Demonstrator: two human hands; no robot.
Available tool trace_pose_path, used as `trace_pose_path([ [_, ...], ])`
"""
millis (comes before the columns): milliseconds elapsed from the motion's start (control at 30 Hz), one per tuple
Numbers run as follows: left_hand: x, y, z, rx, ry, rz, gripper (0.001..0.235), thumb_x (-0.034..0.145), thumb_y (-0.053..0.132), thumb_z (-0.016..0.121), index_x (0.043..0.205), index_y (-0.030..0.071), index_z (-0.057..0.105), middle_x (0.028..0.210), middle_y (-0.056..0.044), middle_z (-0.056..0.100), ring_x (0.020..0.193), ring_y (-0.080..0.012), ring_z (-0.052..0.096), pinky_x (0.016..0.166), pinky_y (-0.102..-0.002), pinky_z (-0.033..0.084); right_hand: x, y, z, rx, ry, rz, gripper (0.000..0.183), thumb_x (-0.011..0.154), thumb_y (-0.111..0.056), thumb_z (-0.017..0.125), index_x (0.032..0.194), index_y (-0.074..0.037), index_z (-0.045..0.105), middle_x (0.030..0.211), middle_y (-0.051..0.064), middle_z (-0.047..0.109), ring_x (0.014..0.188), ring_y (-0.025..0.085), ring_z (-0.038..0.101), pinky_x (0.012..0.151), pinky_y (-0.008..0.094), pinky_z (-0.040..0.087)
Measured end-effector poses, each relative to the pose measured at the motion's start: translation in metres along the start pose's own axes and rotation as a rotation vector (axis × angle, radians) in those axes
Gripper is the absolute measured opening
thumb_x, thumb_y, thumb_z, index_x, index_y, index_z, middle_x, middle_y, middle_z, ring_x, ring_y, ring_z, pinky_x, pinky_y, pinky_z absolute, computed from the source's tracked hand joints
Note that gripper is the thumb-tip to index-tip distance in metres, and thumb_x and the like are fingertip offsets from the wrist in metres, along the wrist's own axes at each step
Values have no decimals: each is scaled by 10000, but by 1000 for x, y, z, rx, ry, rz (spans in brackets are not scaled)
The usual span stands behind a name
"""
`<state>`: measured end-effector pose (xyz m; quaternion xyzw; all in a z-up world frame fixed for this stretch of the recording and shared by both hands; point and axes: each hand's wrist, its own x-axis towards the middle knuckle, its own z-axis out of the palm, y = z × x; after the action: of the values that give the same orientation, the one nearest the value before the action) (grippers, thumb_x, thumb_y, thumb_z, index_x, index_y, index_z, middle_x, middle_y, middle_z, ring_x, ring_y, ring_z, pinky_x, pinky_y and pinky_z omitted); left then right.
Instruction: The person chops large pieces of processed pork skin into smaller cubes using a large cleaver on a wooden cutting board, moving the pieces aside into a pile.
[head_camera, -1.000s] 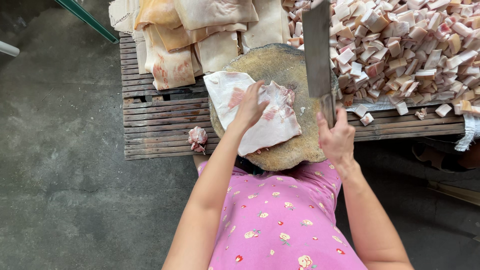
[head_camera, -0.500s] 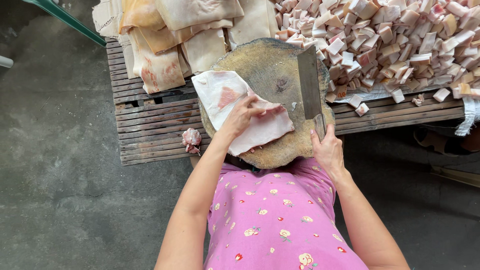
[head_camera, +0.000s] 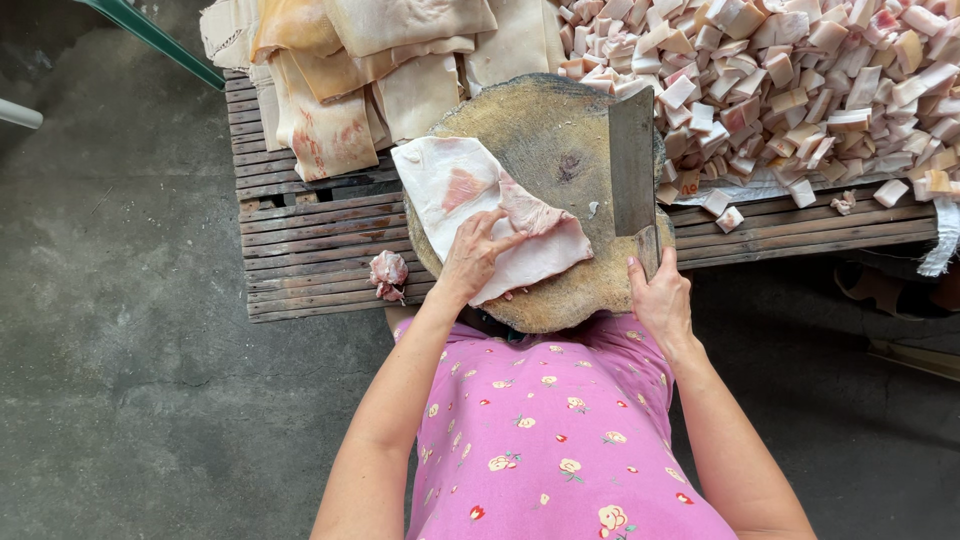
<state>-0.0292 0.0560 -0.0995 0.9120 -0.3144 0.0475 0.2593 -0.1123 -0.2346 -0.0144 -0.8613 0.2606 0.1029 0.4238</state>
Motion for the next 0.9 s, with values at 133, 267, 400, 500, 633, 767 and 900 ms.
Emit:
trace_pose_path([
  [133,-2,9,-3,64,-6,-11,558,822,-22,599,1261,281,763,1338,-100,559,1312,-308,485,1138,-449,373,0,0,-1,12,4,-13,419,1023,-309,608,1239,31,489,587,146,663,470,259,673,483,393,536],
  [267,-2,12,-3,51,14,-14,531,819,-5,615,1246,276,759,1329,-100,557,1311,-314,488,1144,-461,374,1,2,0,-11,1,-4,440,1022,-312,607,1265,32,478,580,146,663,469,255,674,482,391,538],
  [400,-2,11,-1,44,19,-22,527,810,-14,612,1229,268,762,1324,-99,562,1305,-317,492,1140,-458,377,2,2,-1,2,-1,-2,454,1015,-312,606,1280,32,475,581,141,664,470,254,676,481,390,541],
  [500,-4,9,2,58,8,-21,488,809,-7,620,1203,246,759,1304,-92,568,1297,-313,493,1138,-465,371,1,2,-1,12,-4,2,464,1013,-314,605,1289,33,470,584,137,665,465,257,672,475,393,540],
  [633,0,8,15,100,-61,-18,426,850,-18,608,1190,216,710,1313,-20,594,1329,-259,509,1198,-449,374,2,3,-2,-18,-10,9,462,1026,-324,606,1279,39,472,576,139,663,463,253,672,486,387,540],
  [767,29,12,40,12,-94,-6,615,833,-70,560,1377,210,617,1460,-52,545,1423,-272,433,1211,-464,323,3,4,0,10,6,-12,457,1015,-318,610,1276,33,477,574,135,665,457,254,667,480,389,534],
  [900,77,9,62,-8,-149,-42,716,880,-90,482,1510,247,529,1606,-56,431,1508,-273,300,1242,-493,209,2,6,-1,16,-1,12,451,1017,-321,615,1252,39,478,573,143,661,456,258,667,477,394,535],
])
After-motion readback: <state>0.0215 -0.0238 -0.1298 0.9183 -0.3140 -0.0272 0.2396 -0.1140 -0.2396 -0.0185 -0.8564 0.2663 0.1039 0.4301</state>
